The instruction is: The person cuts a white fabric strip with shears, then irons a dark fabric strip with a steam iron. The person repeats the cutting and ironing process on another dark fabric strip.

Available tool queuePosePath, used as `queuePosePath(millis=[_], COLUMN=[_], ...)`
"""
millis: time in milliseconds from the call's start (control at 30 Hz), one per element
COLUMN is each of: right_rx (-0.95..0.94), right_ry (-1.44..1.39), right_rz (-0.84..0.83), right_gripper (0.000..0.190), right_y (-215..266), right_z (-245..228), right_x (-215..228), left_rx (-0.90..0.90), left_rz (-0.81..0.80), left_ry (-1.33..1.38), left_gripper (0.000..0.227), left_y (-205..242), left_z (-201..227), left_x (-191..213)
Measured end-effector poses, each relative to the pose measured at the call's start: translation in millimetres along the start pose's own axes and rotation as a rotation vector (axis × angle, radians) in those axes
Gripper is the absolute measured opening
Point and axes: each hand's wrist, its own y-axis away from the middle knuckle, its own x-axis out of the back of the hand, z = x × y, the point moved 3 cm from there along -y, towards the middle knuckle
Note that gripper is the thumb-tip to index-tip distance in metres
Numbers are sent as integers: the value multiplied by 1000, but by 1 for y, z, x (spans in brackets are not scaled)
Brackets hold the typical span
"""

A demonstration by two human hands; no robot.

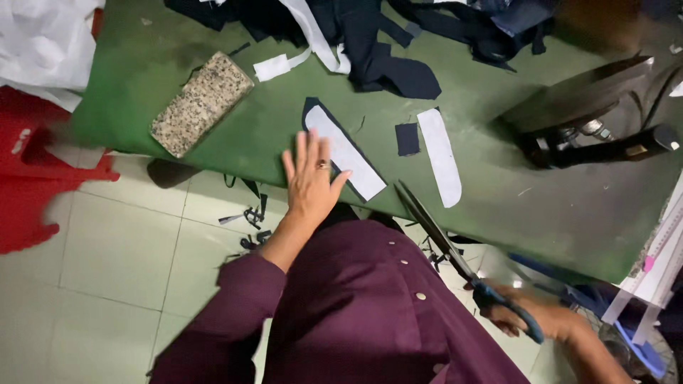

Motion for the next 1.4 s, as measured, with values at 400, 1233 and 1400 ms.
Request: queuePosePath(millis=[400,1233,1400], right_rx=[-23,12,23], right_ry=[384,625,626], right_rz=[102,325,351], right_gripper=[66,33,28], right_y=[-16,-73,-73], right_z=[-35,-33,-27], right_x=[5,-15,-15], left_rx=[126,60,32], left_rz=[-104,-95,24], left_ry=[-27,-59,-134], left_gripper=[116,110,113], left_y=[24,24,26], left_z=[15,14,15], left_x=[-7,-9,-8])
